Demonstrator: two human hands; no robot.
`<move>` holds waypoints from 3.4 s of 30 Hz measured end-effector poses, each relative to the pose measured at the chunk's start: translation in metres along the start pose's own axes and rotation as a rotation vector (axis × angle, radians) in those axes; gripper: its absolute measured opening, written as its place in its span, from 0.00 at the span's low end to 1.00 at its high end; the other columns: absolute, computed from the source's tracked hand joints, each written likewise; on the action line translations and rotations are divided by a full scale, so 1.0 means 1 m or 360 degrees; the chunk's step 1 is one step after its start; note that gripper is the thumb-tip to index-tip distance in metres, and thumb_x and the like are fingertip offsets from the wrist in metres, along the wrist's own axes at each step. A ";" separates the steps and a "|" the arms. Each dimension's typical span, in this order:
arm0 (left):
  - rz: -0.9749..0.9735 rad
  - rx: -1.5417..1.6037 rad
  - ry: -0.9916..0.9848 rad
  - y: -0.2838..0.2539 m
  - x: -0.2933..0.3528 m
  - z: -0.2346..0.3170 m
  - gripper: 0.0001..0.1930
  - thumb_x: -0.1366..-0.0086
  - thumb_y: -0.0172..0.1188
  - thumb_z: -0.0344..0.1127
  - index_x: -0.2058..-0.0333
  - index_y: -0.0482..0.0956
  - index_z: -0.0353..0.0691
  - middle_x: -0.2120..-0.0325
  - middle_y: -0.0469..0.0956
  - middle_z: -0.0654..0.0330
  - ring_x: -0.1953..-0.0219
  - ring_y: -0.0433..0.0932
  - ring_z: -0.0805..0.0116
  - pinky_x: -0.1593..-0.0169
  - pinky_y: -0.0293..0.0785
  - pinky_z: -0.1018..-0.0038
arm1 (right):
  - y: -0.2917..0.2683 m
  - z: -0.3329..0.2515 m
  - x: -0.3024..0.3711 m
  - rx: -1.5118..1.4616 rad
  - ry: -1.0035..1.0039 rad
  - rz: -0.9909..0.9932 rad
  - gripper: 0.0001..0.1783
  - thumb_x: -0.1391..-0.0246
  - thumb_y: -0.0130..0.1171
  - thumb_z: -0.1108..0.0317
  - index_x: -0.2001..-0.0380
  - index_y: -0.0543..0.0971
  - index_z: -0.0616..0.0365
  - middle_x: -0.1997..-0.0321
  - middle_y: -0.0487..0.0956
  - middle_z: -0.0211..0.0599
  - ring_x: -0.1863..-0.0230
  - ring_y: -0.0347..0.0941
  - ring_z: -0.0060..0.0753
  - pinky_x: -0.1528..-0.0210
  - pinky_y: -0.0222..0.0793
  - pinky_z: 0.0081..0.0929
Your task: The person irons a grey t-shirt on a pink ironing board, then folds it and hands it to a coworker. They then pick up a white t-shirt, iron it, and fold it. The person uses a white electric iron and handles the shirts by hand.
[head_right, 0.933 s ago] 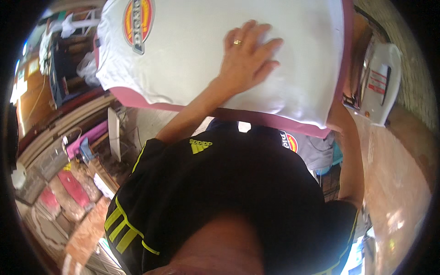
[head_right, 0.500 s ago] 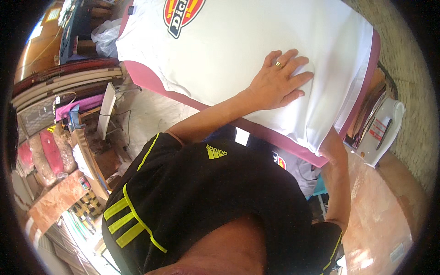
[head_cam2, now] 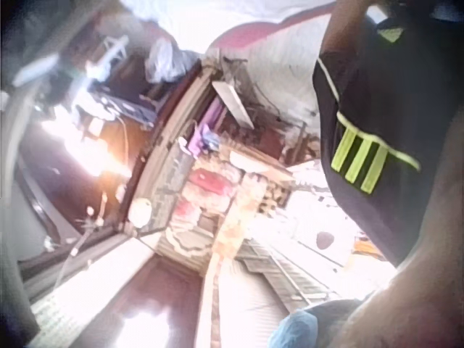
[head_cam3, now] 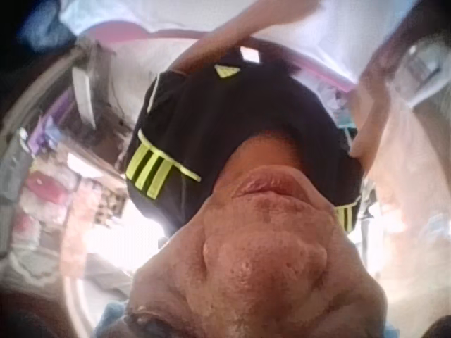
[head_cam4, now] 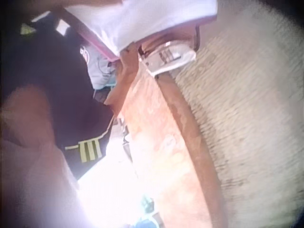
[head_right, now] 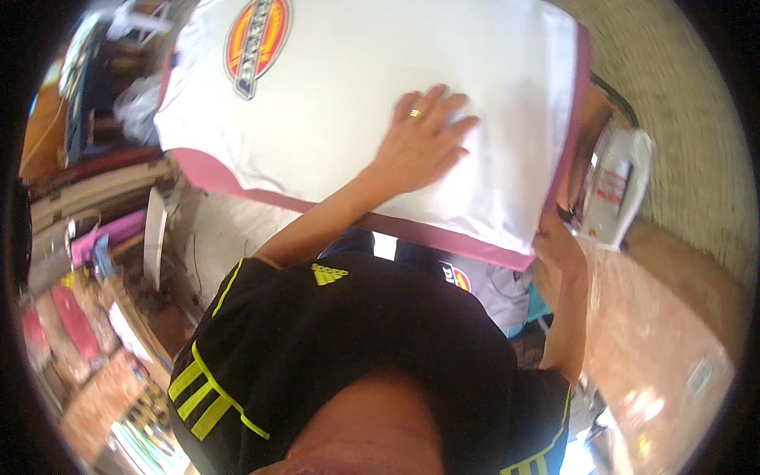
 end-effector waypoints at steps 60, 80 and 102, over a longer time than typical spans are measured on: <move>-0.0967 0.0822 0.0893 0.013 0.023 0.086 0.33 0.40 0.60 0.51 0.41 0.66 0.40 0.37 0.63 0.54 0.33 0.56 0.48 0.35 0.50 0.46 | -0.118 -0.065 0.028 0.0011 0.0185 0.1344 0.20 0.39 0.53 0.53 0.59 0.76 0.61 0.80 0.74 0.32 0.80 0.69 0.19 0.78 0.66 0.25; -0.0799 0.0383 0.0983 0.005 0.069 0.055 0.37 0.37 0.54 0.54 0.35 0.59 0.39 0.32 0.53 0.56 0.29 0.48 0.56 0.30 0.42 0.54 | -0.102 -0.169 -0.124 0.0703 -0.0214 0.1865 0.16 0.40 0.51 0.59 0.57 0.75 0.61 0.73 0.76 0.45 0.72 0.74 0.41 0.74 0.70 0.37; -0.0069 0.0666 0.0482 0.007 0.118 0.046 0.22 0.46 0.64 0.35 0.51 0.78 0.44 0.46 0.74 0.61 0.39 0.66 0.55 0.36 0.58 0.57 | 0.002 -0.252 -0.127 0.0758 -0.0747 0.0713 0.24 0.39 0.53 0.52 0.60 0.73 0.68 0.65 0.77 0.60 0.64 0.75 0.47 0.60 0.70 0.42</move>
Point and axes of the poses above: each hand's wrist, its own x-axis away from the middle knuckle, its own y-axis out of the palm, z = x × y, the point moved 1 cm from there along -x, towards the middle knuckle
